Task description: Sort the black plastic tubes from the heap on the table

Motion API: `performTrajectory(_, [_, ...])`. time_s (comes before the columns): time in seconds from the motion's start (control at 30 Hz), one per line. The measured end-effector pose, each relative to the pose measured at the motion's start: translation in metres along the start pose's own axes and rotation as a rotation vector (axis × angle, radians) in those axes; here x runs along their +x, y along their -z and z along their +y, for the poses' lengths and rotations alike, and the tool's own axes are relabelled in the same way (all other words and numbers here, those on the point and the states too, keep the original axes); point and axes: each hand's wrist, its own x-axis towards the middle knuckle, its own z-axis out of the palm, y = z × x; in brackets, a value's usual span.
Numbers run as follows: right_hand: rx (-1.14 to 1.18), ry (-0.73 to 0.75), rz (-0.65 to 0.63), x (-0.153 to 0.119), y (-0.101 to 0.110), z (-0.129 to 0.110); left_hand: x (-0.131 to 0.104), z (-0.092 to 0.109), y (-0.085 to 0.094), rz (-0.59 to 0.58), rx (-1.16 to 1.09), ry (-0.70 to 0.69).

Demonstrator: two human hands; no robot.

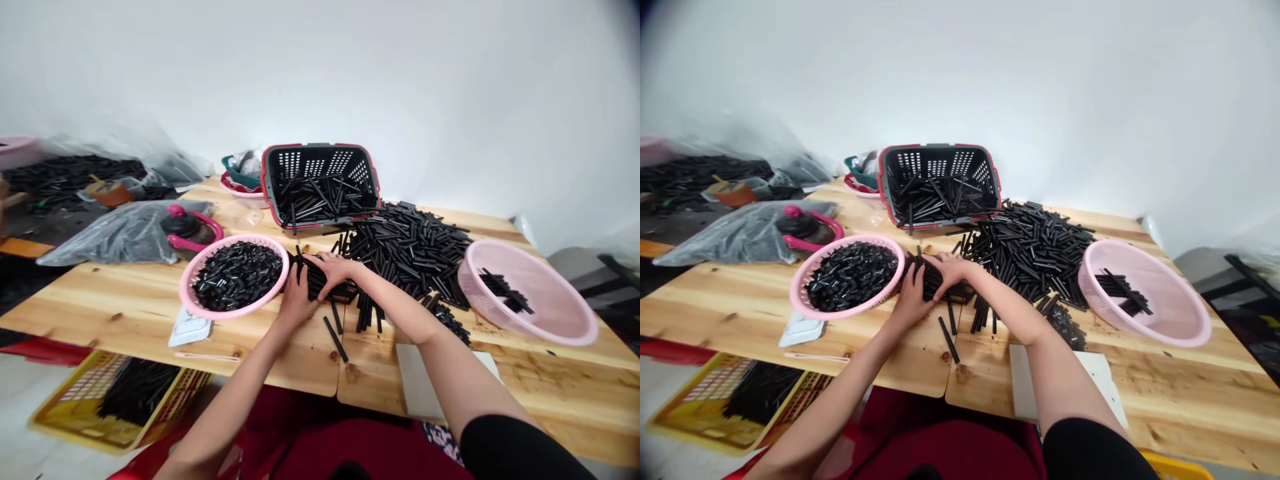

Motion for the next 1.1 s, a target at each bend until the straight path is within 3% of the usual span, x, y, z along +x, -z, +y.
performTrajectory(0.13, [-0.051,-0.049,-0.036,0.002,-0.001,-0.008,-0.015,0.005,0.004,0.015,0.035,0.086])
performTrajectory(0.3, [-0.119,-0.052,-0.025,0.008,-0.002,-0.007,-0.016,0.007,0.002,-0.072,0.041,0.23])
performTrajectory(0.47, [-0.195,-0.058,0.089,0.006,-0.002,0.0,-0.003,0.007,-0.002,-0.101,0.026,0.158])
performTrajectory(0.67, [-0.224,-0.081,0.126,0.006,-0.003,0.002,0.007,0.006,0.004,-0.098,0.044,0.046])
performTrajectory(0.9, [-0.194,-0.091,0.087,0.007,0.002,0.001,0.016,0.004,0.005,-0.091,0.029,-0.037])
performTrajectory(1.1, [-0.199,-0.106,0.064,0.011,0.007,0.0,0.031,0.013,0.005,-0.06,0.071,0.011])
